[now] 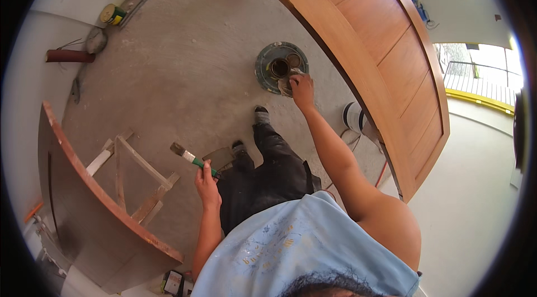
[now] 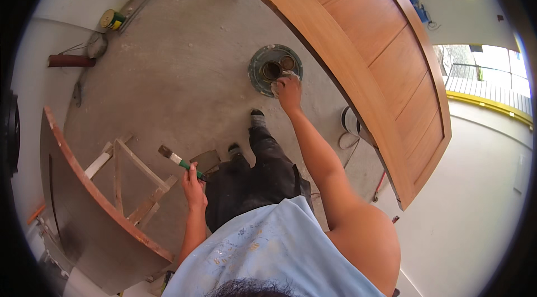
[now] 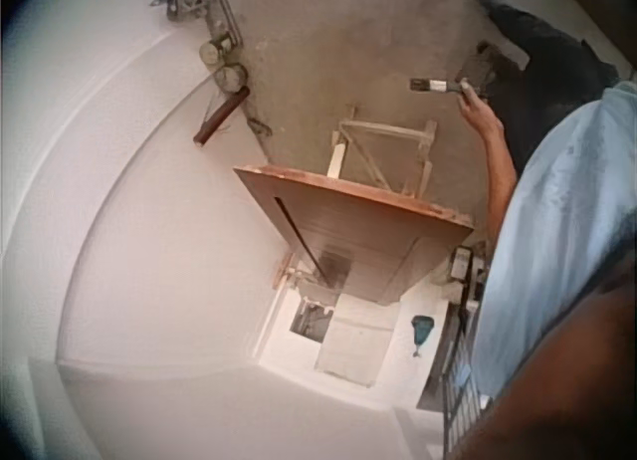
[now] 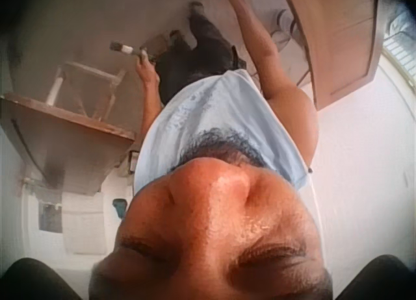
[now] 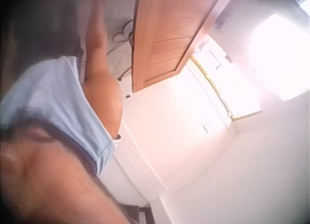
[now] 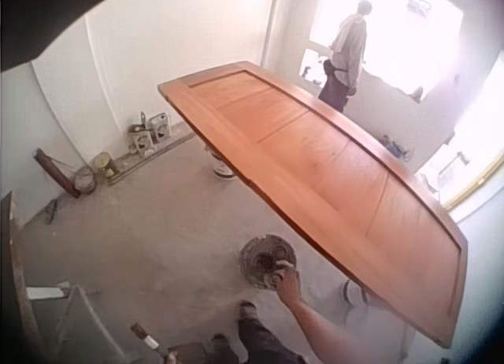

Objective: The person wipes a large wooden door with a white cloth while holding a spray gun, then uses a paintbrush to apply a dark finish to the door's grooves. The person works in a workshop environment with another individual present.

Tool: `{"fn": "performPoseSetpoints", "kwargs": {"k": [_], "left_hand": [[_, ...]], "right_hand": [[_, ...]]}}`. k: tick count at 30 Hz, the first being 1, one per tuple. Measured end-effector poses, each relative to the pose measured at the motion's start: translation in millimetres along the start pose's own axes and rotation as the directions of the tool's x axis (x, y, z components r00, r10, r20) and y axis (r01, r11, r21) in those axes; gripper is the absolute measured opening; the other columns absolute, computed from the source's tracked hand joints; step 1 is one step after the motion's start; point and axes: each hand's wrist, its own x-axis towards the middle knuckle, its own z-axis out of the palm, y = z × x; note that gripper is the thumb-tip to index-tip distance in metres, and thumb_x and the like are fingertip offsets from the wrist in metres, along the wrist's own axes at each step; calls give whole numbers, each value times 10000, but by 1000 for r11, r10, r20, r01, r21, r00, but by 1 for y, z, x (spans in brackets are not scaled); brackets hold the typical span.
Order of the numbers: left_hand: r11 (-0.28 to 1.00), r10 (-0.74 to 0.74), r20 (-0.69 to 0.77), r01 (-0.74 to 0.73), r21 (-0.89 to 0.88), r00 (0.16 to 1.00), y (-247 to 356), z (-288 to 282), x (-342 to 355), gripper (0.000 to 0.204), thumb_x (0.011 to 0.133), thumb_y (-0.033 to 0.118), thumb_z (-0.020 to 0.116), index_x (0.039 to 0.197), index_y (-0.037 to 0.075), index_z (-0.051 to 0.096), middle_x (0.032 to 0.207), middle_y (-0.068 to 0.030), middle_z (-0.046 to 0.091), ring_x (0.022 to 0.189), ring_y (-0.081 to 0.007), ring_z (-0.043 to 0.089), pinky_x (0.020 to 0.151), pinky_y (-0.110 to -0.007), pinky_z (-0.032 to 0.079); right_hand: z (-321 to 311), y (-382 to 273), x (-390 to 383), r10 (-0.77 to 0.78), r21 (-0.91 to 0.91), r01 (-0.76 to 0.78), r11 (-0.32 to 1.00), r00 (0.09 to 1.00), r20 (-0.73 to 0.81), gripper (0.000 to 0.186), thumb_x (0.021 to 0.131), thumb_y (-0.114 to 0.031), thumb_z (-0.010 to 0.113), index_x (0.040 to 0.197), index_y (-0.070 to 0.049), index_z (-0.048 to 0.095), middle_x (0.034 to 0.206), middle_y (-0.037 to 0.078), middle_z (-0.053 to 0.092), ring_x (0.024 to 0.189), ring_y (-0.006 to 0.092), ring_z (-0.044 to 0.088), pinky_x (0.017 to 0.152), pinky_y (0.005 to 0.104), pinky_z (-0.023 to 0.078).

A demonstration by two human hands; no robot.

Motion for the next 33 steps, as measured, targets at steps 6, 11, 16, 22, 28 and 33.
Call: {"fn": "performPoseSetpoints", "kwargs": {"k": [6,11,16,22,28,33], "left_hand": [[990,-122,24,124,-63,992,-39,58,52,442,1052,387,584,1280,10,616,1198,-94,627,1013,-165,631,838,-319,542],[966,-213,61,220,-136,975,-72,78,74,401,1049,347,598,1276,16,597,1153,-96,652,983,-184,647,850,-355,547],[959,-241,11,240,-151,970,-78,87,85,384,1046,338,605,1256,17,599,1141,-94,651,992,-186,643,851,-366,549],[948,-267,-17,259,-185,964,-78,83,85,370,1042,336,610,1248,28,603,1139,-86,651,996,-181,643,846,-360,544],[948,-257,-23,248,-200,966,-79,78,88,359,1042,332,612,1247,37,607,1133,-78,652,992,-175,646,836,-354,546],[941,-275,7,271,-205,961,-73,78,85,414,1054,356,589,1290,15,593,1141,-68,636,1010,-160,625,881,-340,539]], "right_hand": [[121,77,82,49,-103,-46,994,998,36,196,920,-219,712,1080,-155,807,1431,123,574,1339,359,497,1132,490,379],[177,83,104,208,-83,-204,976,977,49,231,967,-265,677,1156,-193,787,1608,64,398,1501,376,292,1177,655,235],[197,74,115,300,-131,-293,947,953,35,239,963,-285,686,1159,-186,778,1637,24,354,1516,367,267,1178,684,216],[204,60,115,390,-139,-384,913,921,15,222,952,-308,700,1106,-177,790,1647,-8,334,1509,362,278,1168,678,234],[208,77,111,292,-95,-300,949,952,-86,194,938,-333,715,1033,-187,799,1614,25,365,1504,358,278,1166,671,229],[170,79,93,199,-229,-218,949,975,-104,118,860,-221,714,922,-134,763,1444,120,478,1401,348,381,1185,526,243]]}}
